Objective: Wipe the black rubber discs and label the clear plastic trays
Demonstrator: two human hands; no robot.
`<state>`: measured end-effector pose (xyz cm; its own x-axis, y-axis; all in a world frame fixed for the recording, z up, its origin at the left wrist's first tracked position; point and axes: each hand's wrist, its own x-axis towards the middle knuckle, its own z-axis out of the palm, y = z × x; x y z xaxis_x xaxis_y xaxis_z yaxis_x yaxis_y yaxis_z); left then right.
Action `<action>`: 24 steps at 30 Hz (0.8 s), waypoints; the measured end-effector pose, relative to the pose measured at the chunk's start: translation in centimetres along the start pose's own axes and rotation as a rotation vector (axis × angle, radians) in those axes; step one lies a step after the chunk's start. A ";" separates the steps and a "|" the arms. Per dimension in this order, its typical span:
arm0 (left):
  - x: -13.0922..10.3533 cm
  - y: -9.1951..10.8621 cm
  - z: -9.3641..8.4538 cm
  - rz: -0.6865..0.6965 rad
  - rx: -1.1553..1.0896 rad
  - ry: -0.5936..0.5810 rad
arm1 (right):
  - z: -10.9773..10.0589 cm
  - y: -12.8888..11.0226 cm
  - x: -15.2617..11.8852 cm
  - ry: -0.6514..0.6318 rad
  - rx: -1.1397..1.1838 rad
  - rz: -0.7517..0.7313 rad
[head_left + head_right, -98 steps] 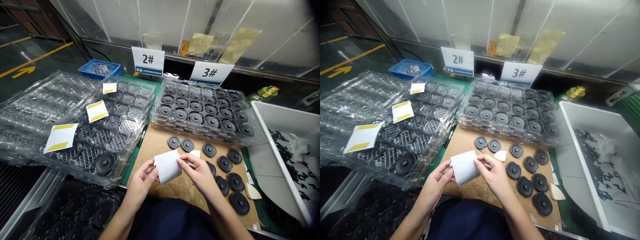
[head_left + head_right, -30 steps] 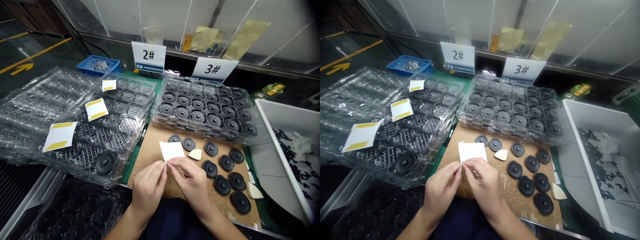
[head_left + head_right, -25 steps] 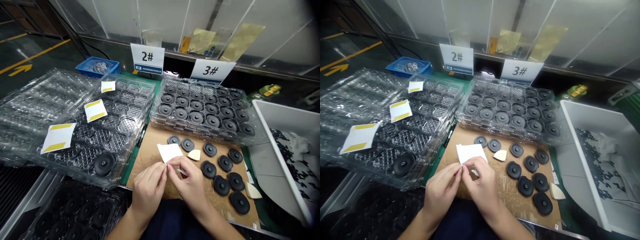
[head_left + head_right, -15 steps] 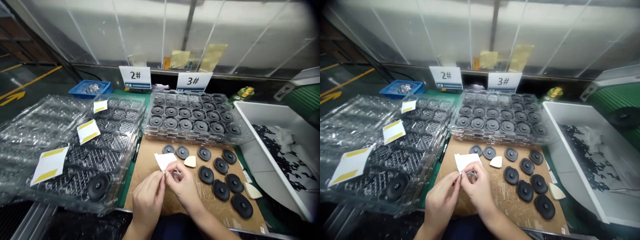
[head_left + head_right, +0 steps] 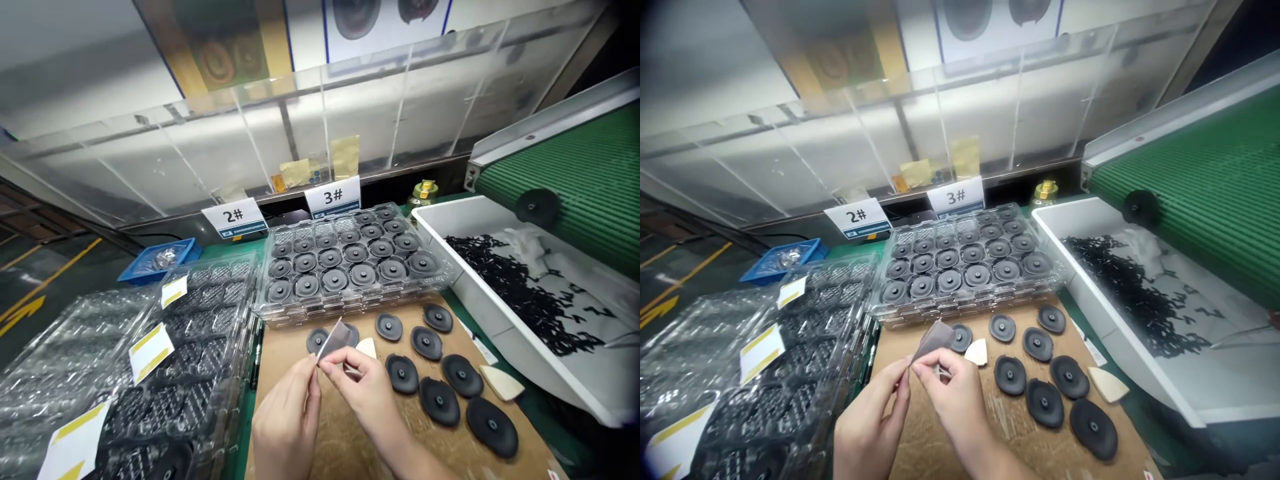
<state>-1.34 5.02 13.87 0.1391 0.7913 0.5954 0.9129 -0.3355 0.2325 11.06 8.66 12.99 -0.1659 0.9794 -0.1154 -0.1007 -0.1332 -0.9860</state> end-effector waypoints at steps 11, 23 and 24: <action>3.2 3.6 1.8 0.207 0.063 -0.074 | -5.0 -0.6 -0.4 0.095 -0.179 -0.123; 3.8 5.0 1.9 0.070 -0.133 -0.314 | -6.8 -0.6 -1.0 0.098 -0.197 -0.149; 3.7 4.9 1.7 0.047 -0.154 -0.339 | -6.8 -0.5 -1.0 0.081 -0.194 -0.148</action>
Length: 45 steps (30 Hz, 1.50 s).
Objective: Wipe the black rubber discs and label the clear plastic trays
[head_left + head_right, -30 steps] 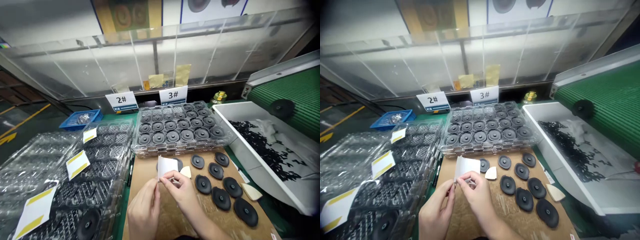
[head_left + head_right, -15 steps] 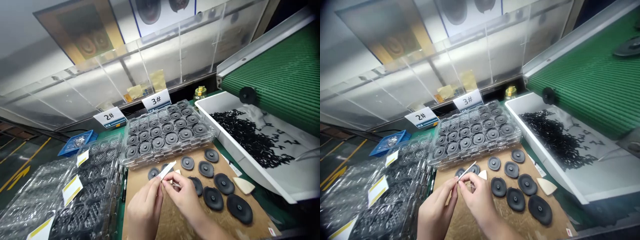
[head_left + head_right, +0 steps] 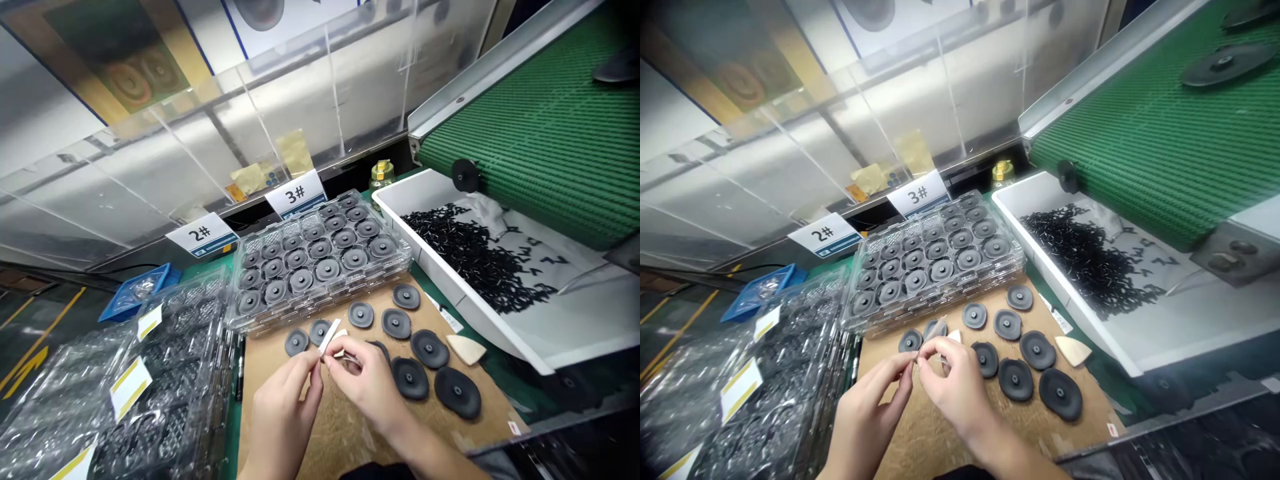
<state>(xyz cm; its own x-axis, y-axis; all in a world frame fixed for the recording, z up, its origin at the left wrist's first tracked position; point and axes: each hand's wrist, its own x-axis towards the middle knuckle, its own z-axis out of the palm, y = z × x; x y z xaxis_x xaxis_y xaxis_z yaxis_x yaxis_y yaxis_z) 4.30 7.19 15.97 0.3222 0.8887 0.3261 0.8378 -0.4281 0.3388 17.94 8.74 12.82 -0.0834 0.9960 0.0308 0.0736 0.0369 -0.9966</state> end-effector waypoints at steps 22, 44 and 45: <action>-5.0 -1.1 -1.6 -0.077 -0.155 -0.096 | 1.5 -0.1 -3.1 -0.130 -0.111 -0.053; -7.8 0.9 0.2 0.145 -0.002 0.022 | 0.4 0.8 -7.4 -0.100 -0.215 -0.047; -7.8 1.0 0.2 0.144 0.001 0.022 | 0.4 0.8 -7.4 -0.105 -0.207 -0.037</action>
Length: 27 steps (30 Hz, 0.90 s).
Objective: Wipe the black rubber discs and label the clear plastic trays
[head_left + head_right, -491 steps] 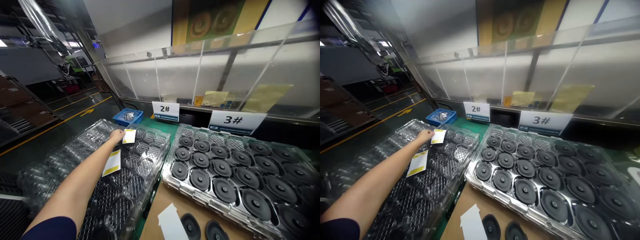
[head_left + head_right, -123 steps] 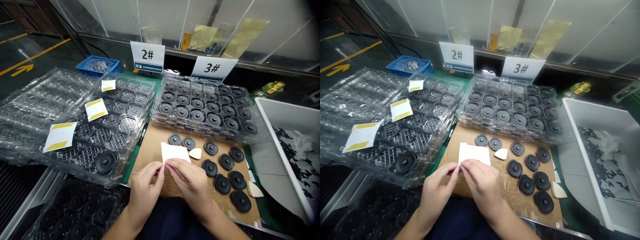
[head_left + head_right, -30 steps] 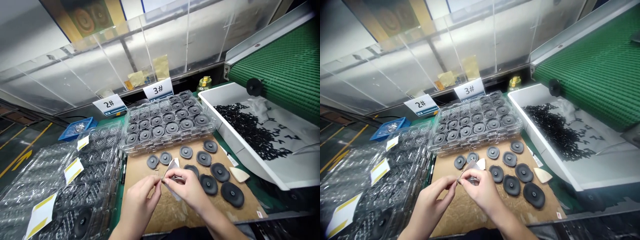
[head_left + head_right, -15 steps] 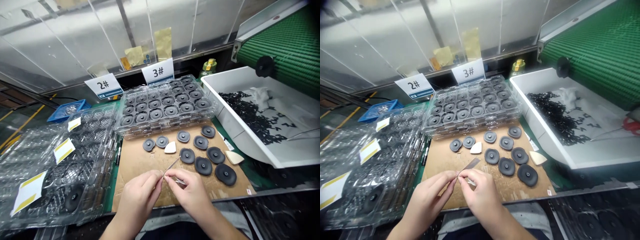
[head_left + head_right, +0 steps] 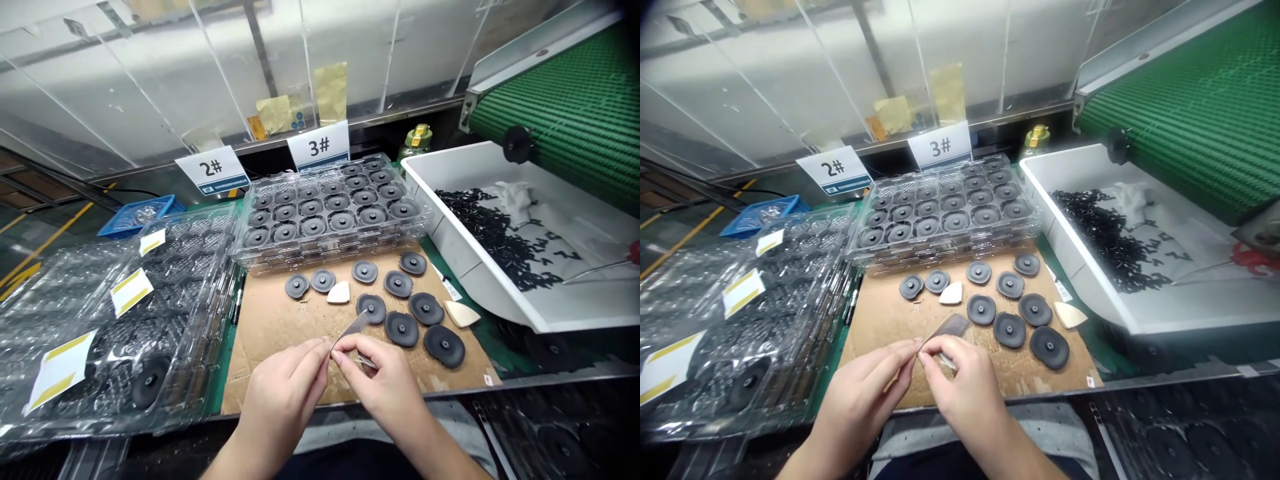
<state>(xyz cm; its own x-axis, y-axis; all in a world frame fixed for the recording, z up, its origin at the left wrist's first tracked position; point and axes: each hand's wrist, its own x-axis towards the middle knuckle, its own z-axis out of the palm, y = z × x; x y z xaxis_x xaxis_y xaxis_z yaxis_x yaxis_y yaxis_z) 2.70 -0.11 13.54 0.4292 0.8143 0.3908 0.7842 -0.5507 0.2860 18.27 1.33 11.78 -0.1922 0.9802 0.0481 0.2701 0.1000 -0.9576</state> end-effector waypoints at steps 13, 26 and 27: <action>0.0 0.0 0.9 -0.014 0.012 0.037 | -0.1 0.5 0.2 0.008 0.005 0.004; -0.2 -0.1 1.2 -0.062 -0.058 -0.020 | 0.2 0.8 -0.1 0.019 -0.028 -0.057; -0.3 -0.2 1.2 -0.065 -0.063 -0.023 | 0.2 0.7 -0.1 0.021 -0.024 -0.063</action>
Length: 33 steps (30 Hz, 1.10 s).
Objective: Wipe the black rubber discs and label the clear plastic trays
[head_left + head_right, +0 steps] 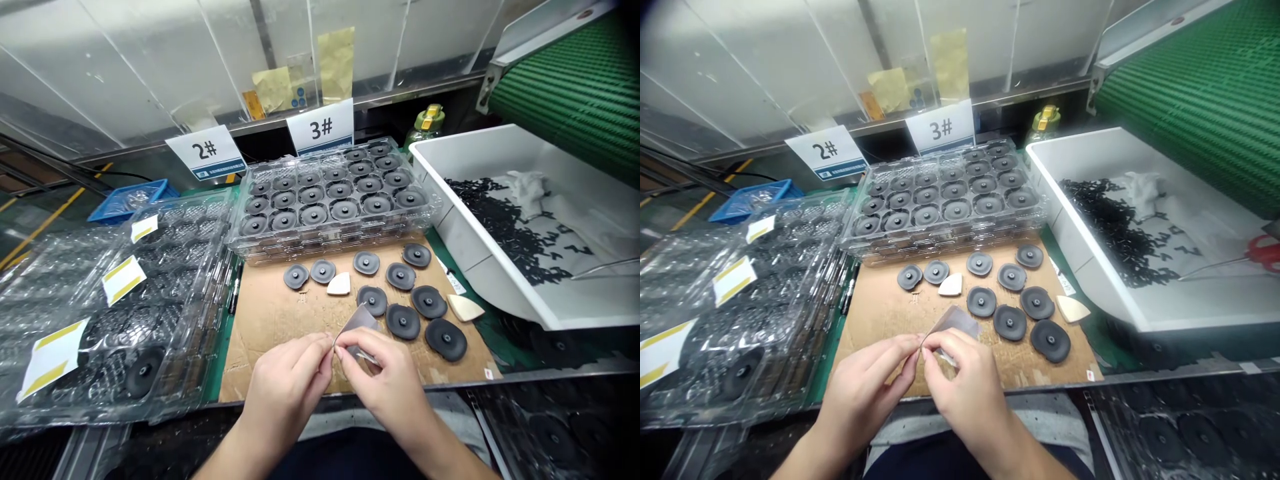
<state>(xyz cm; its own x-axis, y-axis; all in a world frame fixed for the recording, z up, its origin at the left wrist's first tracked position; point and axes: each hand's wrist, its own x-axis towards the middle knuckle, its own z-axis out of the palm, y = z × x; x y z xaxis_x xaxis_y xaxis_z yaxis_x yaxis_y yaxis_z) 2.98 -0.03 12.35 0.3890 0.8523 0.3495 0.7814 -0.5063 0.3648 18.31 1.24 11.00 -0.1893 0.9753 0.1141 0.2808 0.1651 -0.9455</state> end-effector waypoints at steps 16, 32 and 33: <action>-0.5 0.2 0.3 -0.182 -0.155 0.111 | 0.4 0.3 0.4 -0.086 0.138 0.164; -0.9 0.8 0.7 -0.229 -0.238 0.217 | 0.2 0.0 -0.1 -0.106 0.045 0.063; -0.9 0.8 0.8 -0.224 -0.234 0.220 | 0.2 0.0 -0.1 -0.105 0.046 0.061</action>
<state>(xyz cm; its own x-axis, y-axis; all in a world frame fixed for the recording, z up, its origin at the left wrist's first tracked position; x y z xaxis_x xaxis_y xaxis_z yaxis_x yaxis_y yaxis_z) 3.63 -1.14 11.68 0.0873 0.9095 0.4065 0.6930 -0.3486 0.6311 18.16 1.11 10.92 -0.2708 0.9623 0.0255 0.2515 0.0963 -0.9631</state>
